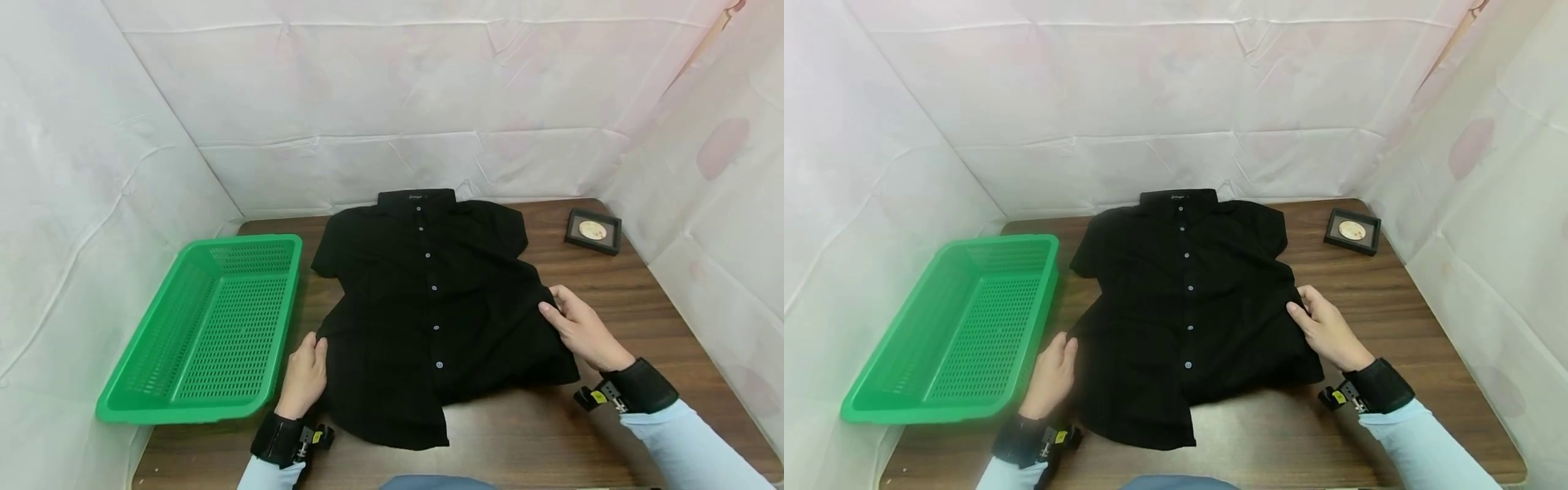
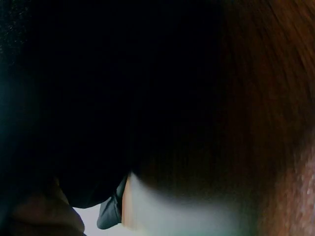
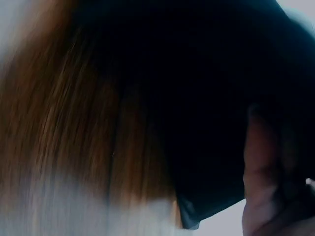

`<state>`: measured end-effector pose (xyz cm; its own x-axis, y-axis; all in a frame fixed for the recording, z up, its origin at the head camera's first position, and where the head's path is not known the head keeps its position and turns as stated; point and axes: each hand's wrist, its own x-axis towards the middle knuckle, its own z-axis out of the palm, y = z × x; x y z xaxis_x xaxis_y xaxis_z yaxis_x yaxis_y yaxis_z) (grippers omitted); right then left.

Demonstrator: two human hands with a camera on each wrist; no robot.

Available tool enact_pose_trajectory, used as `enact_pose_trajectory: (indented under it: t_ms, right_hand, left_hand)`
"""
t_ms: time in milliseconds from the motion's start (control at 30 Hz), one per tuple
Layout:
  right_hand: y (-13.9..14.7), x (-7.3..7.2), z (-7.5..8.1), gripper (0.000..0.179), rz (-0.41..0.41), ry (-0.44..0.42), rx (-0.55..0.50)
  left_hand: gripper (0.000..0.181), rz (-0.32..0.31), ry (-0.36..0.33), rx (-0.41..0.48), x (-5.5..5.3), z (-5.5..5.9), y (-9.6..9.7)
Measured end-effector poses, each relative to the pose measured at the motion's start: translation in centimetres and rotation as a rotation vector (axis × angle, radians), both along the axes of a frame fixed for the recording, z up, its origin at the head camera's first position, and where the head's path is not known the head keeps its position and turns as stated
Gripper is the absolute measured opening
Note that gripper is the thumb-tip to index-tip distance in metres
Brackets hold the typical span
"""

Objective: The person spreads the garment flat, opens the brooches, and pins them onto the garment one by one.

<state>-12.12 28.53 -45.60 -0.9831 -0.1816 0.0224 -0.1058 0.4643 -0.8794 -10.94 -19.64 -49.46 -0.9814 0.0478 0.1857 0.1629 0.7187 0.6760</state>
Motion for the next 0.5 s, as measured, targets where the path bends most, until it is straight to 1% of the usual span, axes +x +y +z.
enact_pose_trajectory:
  t_ms: [33, 100, 200, 233, 367, 433, 500]
  right_hand:
    - [0.0, 0.1, 0.1, 0.028, -0.004, -0.034, -0.016]
    - [0.0, 0.4, 0.4, 0.034, -0.005, -0.089, -0.010]
    - [0.1, 0.8, 0.5, 0.041, 0.010, -0.185, 0.018]
    - [0.2, 0.9, 0.4, 0.044, 0.021, -0.218, 0.030]
    - [0.7, 1.2, -0.7, 0.060, 0.081, -0.333, 0.080]
    - [1.0, 1.3, -1.4, 0.069, 0.110, -0.351, 0.117]
    - [1.2, 1.3, -2.1, 0.075, 0.135, -0.349, 0.141]
  left_hand:
    - [0.028, -0.003, -0.009, -0.005, 0.1, 0.1, 0.0]
    - [0.023, -0.009, -0.041, -0.015, 0.3, 0.2, 0.0]
    - [0.014, -0.019, -0.117, -0.036, 0.8, 0.1, -0.1]
    - [0.015, -0.021, -0.148, -0.049, 1.0, 0.0, -0.2]
    - [0.034, -0.034, -0.254, -0.120, 1.6, -0.7, -0.4]
    - [0.040, -0.029, -0.281, -0.140, 1.7, -1.0, -0.5]
    - [0.046, -0.029, -0.300, -0.141, 1.7, -1.2, -0.6]
